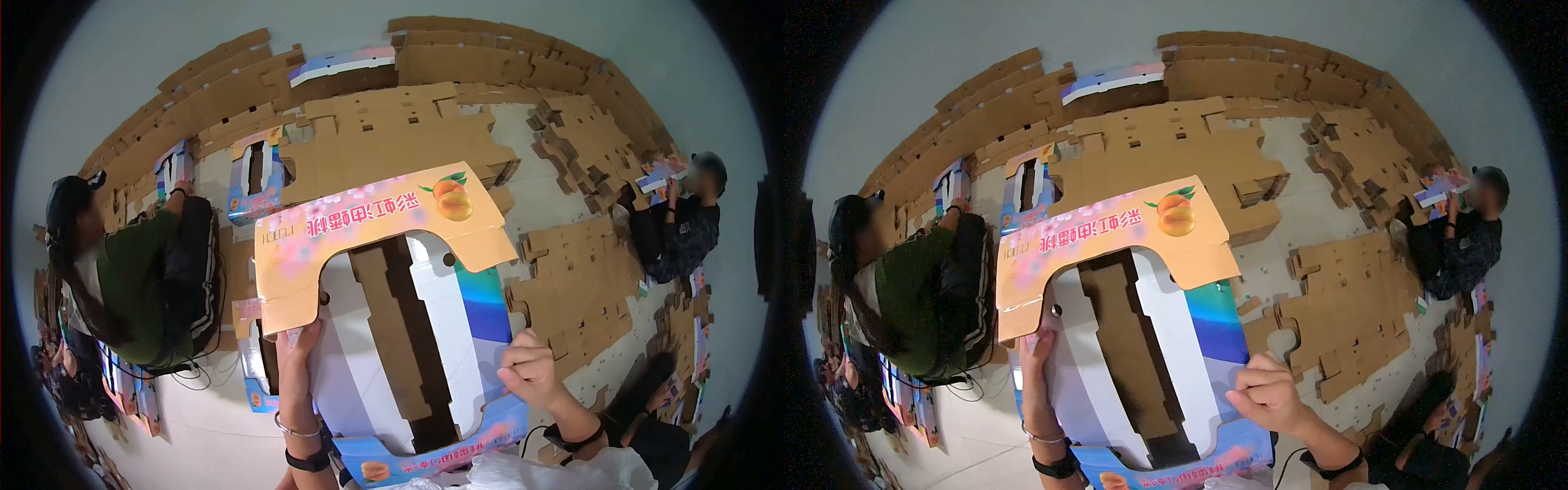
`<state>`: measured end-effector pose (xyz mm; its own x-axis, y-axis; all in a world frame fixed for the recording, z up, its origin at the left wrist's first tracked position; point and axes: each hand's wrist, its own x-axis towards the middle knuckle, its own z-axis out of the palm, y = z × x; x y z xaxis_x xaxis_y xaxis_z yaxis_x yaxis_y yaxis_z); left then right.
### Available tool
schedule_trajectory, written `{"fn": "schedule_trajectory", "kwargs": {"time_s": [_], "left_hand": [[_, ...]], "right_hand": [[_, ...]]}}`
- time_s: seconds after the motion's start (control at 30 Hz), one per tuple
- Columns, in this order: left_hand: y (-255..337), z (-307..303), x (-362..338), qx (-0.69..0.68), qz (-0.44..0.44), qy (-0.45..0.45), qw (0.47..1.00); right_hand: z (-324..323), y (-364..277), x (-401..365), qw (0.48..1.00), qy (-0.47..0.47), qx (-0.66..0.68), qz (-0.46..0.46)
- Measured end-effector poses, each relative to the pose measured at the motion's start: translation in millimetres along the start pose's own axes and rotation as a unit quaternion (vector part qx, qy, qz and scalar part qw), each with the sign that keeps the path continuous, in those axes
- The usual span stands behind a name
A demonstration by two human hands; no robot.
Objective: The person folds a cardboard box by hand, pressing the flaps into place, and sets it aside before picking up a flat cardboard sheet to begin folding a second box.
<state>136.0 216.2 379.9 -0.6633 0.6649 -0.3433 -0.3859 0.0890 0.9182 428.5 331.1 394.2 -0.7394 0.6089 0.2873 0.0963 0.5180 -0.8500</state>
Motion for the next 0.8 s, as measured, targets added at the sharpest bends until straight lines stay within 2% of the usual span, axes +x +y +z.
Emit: {"fn": "schedule_trajectory", "kwargs": {"time_s": [0.07, 0.1, 0.17, 0.2, 0.27, 0.3, 0.37, 0.4, 0.47, 0.5, 0.53, 0.6, 0.63, 0.7, 0.8], "left_hand": [[-3.1, -3.0, 3.5, -0.008, 0.014, -0.027, 0.999], [-4.4, -3.2, 4.1, -0.008, 0.015, -0.026, 1.0], [-7.1, -3.0, 4.7, -0.022, 0.028, -0.022, 0.999], [-9.1, -4.6, 7.6, -0.023, 0.029, -0.022, 0.999], [-13.9, -8.7, 16.0, -0.008, 0.06, -0.021, 0.998], [-15.2, -6.3, 18.9, -0.007, 0.06, -0.022, 0.998], [-15.1, 4.8, 27.4, -0.073, 0.076, -0.025, 0.994], [-15.7, 12.2, 31.1, -0.075, 0.077, -0.025, 0.994], [-16.9, 26.9, 39.3, -0.121, 0.089, -0.007, 0.989], [-20.0, 28.8, 45.5, -0.112, 0.092, -0.016, 0.989], [-17.8, 32.4, 46.1, -0.114, 0.093, -0.014, 0.989], [-14.3, 42.4, 43.5, -0.091, 0.092, 0.023, 0.991], [-13.0, 43.9, 41.2, -0.102, 0.097, 0.023, 0.99], [-16.2, 40.1, 40.5, -0.101, 0.093, 0.022, 0.99], [-17.1, 35.9, 39.4, -0.073, 0.088, 0.029, 0.993]], "right_hand": [[-3.7, -6.1, 5.7, 0.972, -0.029, -0.221, -0.07], [-4.1, -8.4, 7.5, 0.972, -0.029, -0.221, -0.072], [-3.0, -14.2, 11.1, 0.941, -0.066, -0.318, -0.093], [-3.2, -18.0, 16.9, 0.941, -0.065, -0.318, -0.094], [-3.9, -26.9, 35.8, 0.938, -0.149, -0.287, -0.125], [-3.6, -31.9, 46.6, 0.938, -0.148, -0.287, -0.125], [-0.2, -41.6, 70.1, 0.902, -0.227, -0.308, -0.2], [5.4, -45.9, 78.4, 0.901, -0.227, -0.309, -0.201], [18.9, -54.4, 93.1, 0.838, -0.274, -0.386, -0.271], [29.9, -48.8, 94.1, 0.845, -0.242, -0.359, -0.315], [39.4, -48.7, 93.5, 0.843, -0.244, -0.359, -0.317], [58.0, -49.7, 88.3, 0.826, -0.307, -0.318, -0.35], [69.2, -48.6, 81.9, 0.826, -0.308, -0.317, -0.351], [89.9, -48.3, 70.7, 0.86, -0.276, -0.312, -0.295], [103.4, -54.7, 65.3, 0.871, -0.258, -0.34, -0.246]]}}
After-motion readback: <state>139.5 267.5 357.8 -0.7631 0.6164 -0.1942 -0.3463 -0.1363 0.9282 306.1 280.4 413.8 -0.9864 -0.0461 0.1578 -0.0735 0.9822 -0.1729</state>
